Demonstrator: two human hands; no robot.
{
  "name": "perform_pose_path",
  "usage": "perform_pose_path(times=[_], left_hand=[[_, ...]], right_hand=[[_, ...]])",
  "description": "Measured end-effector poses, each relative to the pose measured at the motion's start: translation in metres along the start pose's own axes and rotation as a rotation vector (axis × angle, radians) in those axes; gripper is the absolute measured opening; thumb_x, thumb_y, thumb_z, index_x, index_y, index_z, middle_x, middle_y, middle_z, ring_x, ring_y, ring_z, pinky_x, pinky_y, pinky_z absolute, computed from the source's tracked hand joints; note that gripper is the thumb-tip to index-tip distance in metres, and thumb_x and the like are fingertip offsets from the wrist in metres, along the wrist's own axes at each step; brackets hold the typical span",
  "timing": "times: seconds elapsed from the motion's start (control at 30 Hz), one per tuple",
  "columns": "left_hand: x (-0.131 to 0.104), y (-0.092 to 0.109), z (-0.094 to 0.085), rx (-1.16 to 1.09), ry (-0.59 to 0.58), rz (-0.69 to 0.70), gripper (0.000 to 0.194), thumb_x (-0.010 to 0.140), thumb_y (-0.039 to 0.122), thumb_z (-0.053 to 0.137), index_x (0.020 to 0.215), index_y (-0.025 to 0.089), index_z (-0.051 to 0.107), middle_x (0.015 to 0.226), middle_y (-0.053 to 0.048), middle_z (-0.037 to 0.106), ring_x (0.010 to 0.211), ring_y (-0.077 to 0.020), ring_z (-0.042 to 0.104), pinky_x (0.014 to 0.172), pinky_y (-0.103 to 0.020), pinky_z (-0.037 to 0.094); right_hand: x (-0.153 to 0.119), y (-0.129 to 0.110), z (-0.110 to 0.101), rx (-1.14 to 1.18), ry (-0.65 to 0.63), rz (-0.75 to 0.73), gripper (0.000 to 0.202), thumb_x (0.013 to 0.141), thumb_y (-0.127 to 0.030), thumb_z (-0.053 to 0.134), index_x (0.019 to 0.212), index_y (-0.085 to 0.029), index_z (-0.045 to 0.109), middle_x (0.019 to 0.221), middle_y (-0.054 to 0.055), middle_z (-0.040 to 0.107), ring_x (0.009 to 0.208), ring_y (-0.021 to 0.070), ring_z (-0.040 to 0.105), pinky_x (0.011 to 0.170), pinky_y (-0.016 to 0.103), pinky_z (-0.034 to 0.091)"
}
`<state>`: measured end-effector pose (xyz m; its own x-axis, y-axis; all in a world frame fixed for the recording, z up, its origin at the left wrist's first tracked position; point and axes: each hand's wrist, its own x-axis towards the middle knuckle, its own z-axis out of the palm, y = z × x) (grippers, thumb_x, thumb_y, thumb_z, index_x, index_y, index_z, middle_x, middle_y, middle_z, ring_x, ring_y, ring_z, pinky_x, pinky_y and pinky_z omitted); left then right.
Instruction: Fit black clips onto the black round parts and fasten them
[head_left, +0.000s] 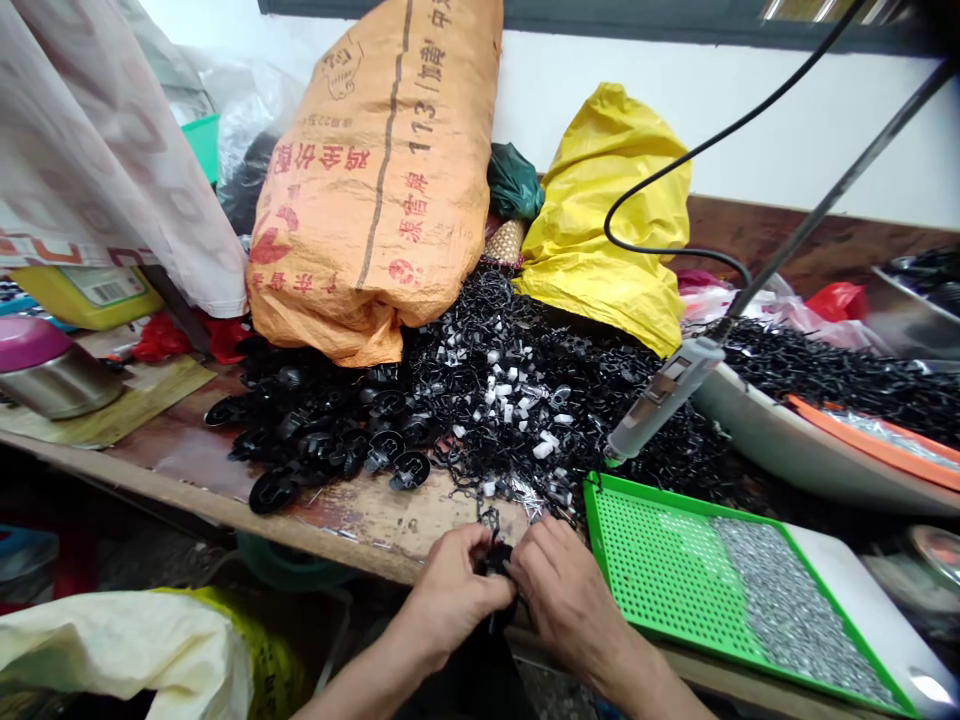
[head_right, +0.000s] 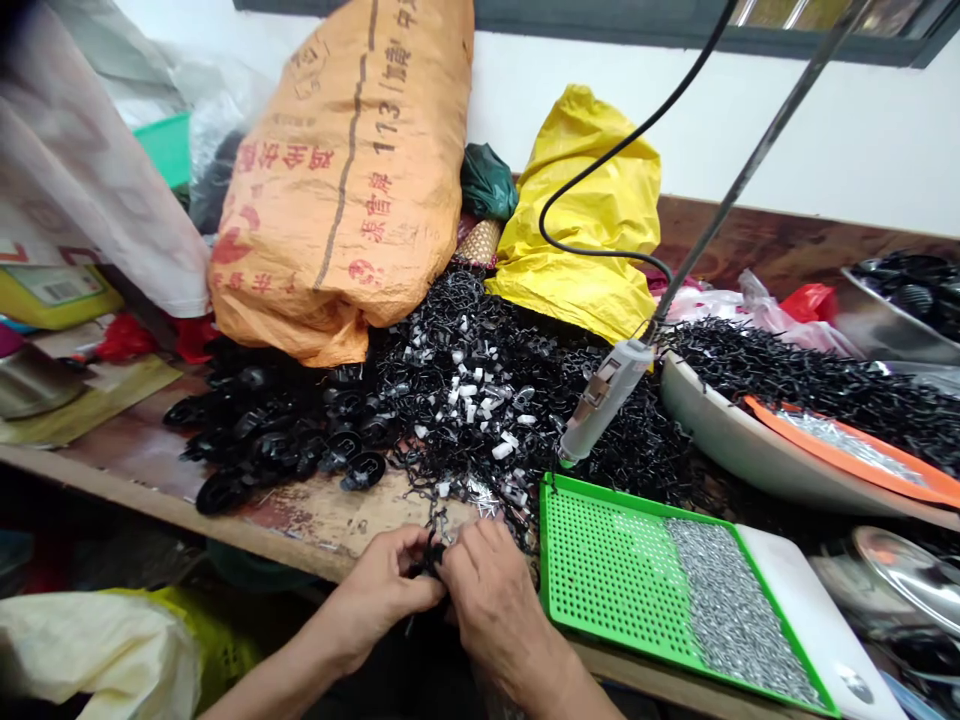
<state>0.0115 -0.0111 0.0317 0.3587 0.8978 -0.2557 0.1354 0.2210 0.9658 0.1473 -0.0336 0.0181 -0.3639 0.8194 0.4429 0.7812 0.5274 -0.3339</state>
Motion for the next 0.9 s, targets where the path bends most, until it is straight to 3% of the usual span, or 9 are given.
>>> perform_pose_path(times=[0.17,0.3,0.37,0.43,0.53,0.6,0.63,0.8,0.9], left_hand=[[0.005,-0.010,0.011,0.615,0.474,0.702,0.033,0.068,0.005,0.044,0.098,0.015,0.052,0.087,-0.010,0.052,0.085,-0.0211,0.049,0.075,-0.036,0.042],[0.017,-0.023,0.005,0.731,0.453,1.119,0.037,0.070,0.004,0.046,0.103,0.020,0.051,0.098,-0.011,0.052,0.098,-0.0235,0.046,0.083,-0.040,0.040],[0.022,-0.020,0.001,0.590,0.365,0.999,0.037,0.068,0.003,0.046,0.100,0.020,0.052,0.098,-0.009,0.052,0.096,-0.0214,0.048,0.082,-0.036,0.041],[0.025,-0.012,0.000,0.327,0.311,0.699,0.032,0.066,0.004,0.049,0.093,0.019,0.054,0.091,-0.007,0.054,0.088,-0.0186,0.051,0.077,-0.032,0.043],[0.028,-0.001,0.001,-0.138,0.203,0.265,0.025,0.060,0.006,0.056,0.082,0.017,0.054,0.075,-0.001,0.056,0.071,-0.0138,0.053,0.065,-0.025,0.044],[0.028,0.003,0.003,-0.377,0.129,0.097,0.026,0.057,0.007,0.058,0.081,0.017,0.052,0.070,0.001,0.056,0.062,-0.0105,0.052,0.059,-0.022,0.042],[0.027,0.004,0.004,-0.455,0.105,0.044,0.028,0.056,0.006,0.059,0.081,0.017,0.052,0.069,0.002,0.057,0.060,-0.0095,0.052,0.058,-0.022,0.042],[0.023,0.006,0.014,-0.603,0.019,-0.032,0.029,0.054,0.005,0.061,0.080,0.016,0.053,0.069,0.002,0.058,0.060,-0.0086,0.051,0.060,-0.021,0.039],[0.020,0.010,0.024,-0.604,-0.025,-0.046,0.026,0.054,0.004,0.060,0.077,0.015,0.055,0.069,0.001,0.058,0.062,-0.0091,0.051,0.061,-0.021,0.038]], right_hand=[[0.011,-0.016,0.019,0.838,0.275,0.713,0.016,0.077,-0.030,0.043,0.065,-0.019,0.043,0.062,-0.001,0.042,0.059,0.0122,0.040,0.055,0.025,0.035],[0.022,-0.029,0.006,1.582,0.217,1.175,0.020,0.062,-0.032,0.059,0.065,-0.019,0.044,0.055,-0.005,0.042,0.048,0.0087,0.039,0.046,0.021,0.032],[0.021,-0.024,-0.004,1.679,0.157,1.192,0.021,0.060,-0.031,0.062,0.061,-0.018,0.045,0.052,-0.005,0.040,0.045,0.0076,0.038,0.043,0.020,0.030],[0.016,-0.010,-0.016,1.553,0.225,1.114,0.020,0.062,-0.031,0.062,0.062,-0.017,0.048,0.054,-0.004,0.042,0.047,0.0079,0.039,0.043,0.020,0.030],[0.010,0.028,-0.035,1.052,0.622,0.947,0.019,0.061,-0.030,0.063,0.074,-0.019,0.054,0.064,-0.003,0.048,0.054,0.0084,0.042,0.049,0.021,0.035],[0.011,0.057,-0.050,0.721,0.922,0.805,0.027,0.059,-0.027,0.066,0.082,-0.021,0.053,0.071,-0.004,0.048,0.064,0.0093,0.045,0.060,0.022,0.038],[0.014,0.070,-0.057,0.623,0.967,0.764,0.035,0.057,-0.025,0.067,0.087,-0.021,0.052,0.078,-0.002,0.049,0.071,0.0108,0.047,0.065,0.024,0.039],[0.035,0.110,-0.078,0.765,0.525,0.628,0.044,0.054,-0.023,0.069,0.094,-0.020,0.052,0.087,0.002,0.057,0.079,0.0164,0.053,0.068,0.030,0.043],[0.047,0.112,-0.084,0.821,0.520,0.572,0.032,0.053,-0.023,0.069,0.082,-0.018,0.056,0.078,0.000,0.059,0.069,0.0140,0.054,0.066,0.030,0.044]])
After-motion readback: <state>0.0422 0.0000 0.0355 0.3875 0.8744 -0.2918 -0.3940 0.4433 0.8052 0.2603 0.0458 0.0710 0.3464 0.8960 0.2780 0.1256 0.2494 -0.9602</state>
